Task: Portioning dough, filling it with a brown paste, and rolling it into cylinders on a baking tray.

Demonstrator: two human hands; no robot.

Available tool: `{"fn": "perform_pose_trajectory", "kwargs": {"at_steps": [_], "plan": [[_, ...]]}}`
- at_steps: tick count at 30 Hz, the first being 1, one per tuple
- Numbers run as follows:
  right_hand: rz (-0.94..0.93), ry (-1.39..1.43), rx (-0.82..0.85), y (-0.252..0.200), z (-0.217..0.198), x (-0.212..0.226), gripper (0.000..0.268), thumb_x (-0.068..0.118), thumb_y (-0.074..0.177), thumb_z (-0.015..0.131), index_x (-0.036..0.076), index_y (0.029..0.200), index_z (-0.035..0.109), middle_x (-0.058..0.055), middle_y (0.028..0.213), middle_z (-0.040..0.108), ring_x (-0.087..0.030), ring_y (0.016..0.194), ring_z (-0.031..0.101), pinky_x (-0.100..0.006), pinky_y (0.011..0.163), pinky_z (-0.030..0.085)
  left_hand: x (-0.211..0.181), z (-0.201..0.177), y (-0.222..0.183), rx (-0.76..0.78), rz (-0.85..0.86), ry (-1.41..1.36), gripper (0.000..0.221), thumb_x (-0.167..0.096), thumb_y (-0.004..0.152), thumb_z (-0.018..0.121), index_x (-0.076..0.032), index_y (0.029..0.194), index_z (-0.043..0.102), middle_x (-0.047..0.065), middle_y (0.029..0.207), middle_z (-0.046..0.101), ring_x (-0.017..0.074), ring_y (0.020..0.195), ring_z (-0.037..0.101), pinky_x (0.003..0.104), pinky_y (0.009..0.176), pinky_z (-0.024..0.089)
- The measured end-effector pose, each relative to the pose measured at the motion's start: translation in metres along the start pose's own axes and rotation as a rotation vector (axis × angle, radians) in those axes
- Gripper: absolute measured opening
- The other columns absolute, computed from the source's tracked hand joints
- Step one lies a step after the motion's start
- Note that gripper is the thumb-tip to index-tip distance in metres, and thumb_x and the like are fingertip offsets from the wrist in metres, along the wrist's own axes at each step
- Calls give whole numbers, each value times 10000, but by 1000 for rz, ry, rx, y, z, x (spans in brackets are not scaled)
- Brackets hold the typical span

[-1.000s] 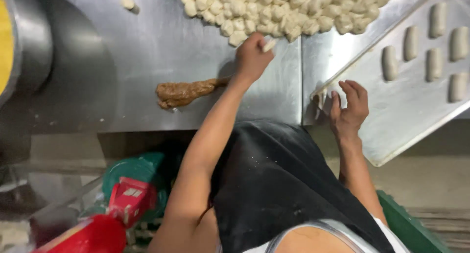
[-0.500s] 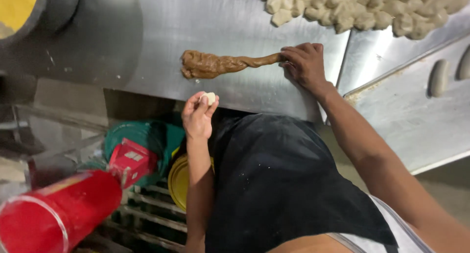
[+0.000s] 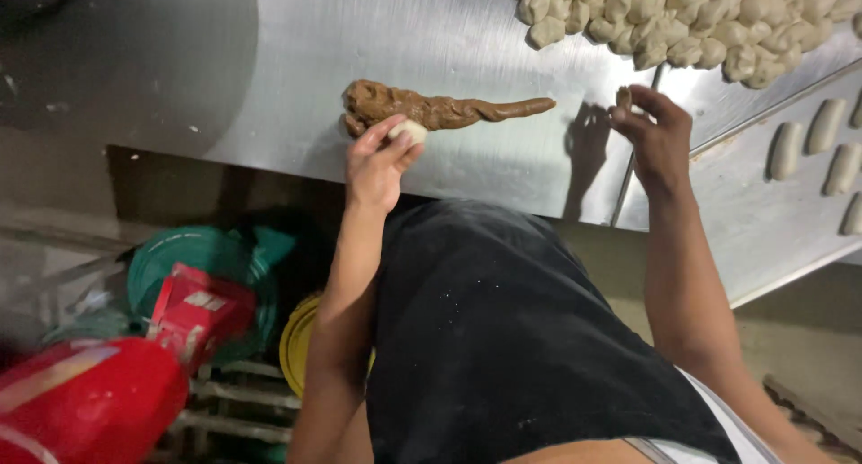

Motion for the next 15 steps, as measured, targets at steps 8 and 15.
{"fn": "perform_pose_trajectory", "kwargs": {"at_steps": [8,15], "plan": [[-5,143,-34,-63,99,31,341,-2,970,679,-44,1309,658,-161,1177,736,-239,965,751,-336,825,641,7,62,54,150,-92,286,275,-96,899,786,32,1130,707,106,1028,748,197,882,753,328,728,665],[-293,62,3,-75,157,58,315,20,1001,759,-43,1277,622,-126,1207,679,-193,1098,668,-335,909,613,11,133,11,575,-229,291,437,-150,937,781,-33,1346,683,61,1086,756,115,914,718,273,797,634]]}}
Point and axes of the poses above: each hand's wrist, its own y-axis towards the middle knuckle, its own z-axis out of the palm, x = y × z, the point moved 4 cm from there along y, towards the middle knuckle
